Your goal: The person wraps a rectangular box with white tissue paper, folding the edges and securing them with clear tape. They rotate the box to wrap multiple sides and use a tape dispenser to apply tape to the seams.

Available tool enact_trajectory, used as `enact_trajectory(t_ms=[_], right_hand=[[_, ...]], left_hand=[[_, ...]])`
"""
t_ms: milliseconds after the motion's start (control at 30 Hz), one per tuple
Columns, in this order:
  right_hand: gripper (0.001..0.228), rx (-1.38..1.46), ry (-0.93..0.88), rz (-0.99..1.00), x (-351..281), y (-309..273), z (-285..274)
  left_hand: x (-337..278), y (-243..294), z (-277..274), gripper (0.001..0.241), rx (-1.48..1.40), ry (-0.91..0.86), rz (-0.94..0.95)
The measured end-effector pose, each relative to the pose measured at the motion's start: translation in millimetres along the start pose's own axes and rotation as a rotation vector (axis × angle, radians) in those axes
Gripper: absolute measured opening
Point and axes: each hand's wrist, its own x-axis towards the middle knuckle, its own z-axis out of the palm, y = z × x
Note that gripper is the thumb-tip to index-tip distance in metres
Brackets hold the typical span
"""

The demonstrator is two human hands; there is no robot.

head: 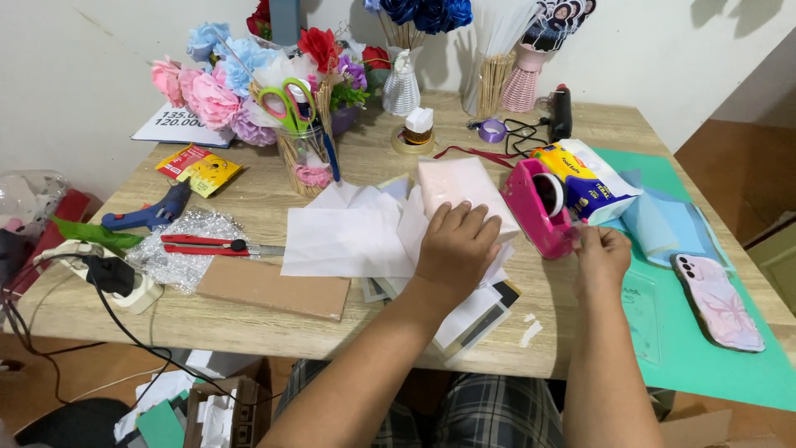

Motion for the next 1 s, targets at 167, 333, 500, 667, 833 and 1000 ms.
enact_trajectory(t_ms=[167, 333, 500, 667, 833, 1000], right_hand=[[0.016, 0.236, 0.055, 0.227, -9, 5, 5], [0.031, 0.279, 0.018, 0.343, -61, -92, 16], [0.028, 0.257, 0.006, 0.299, -11, -7, 1], [0.027, 0.243, -0.014, 0.354, -4, 5, 3], [0.025, 0.332, -0.083, 0.521, 21, 51, -1], [0.024, 0.397, -0.121, 0.624, 32, 77, -2]], left_hand=[[1, 1, -1, 0.047, -0.001, -0.003, -0.005], [1, 0, -1, 0.049, 0.004, 0.005, 0.002], [-2, 0, 1, 0.047, -0.013, -0.035, -0.016], [0, 0, -3, 0.046, -0.020, -0.054, -0.028], [-1, 0, -1, 0.044, -0.023, -0.073, -0.031], [1, 0, -3, 0.045, -0.023, -0.070, -0.023]])
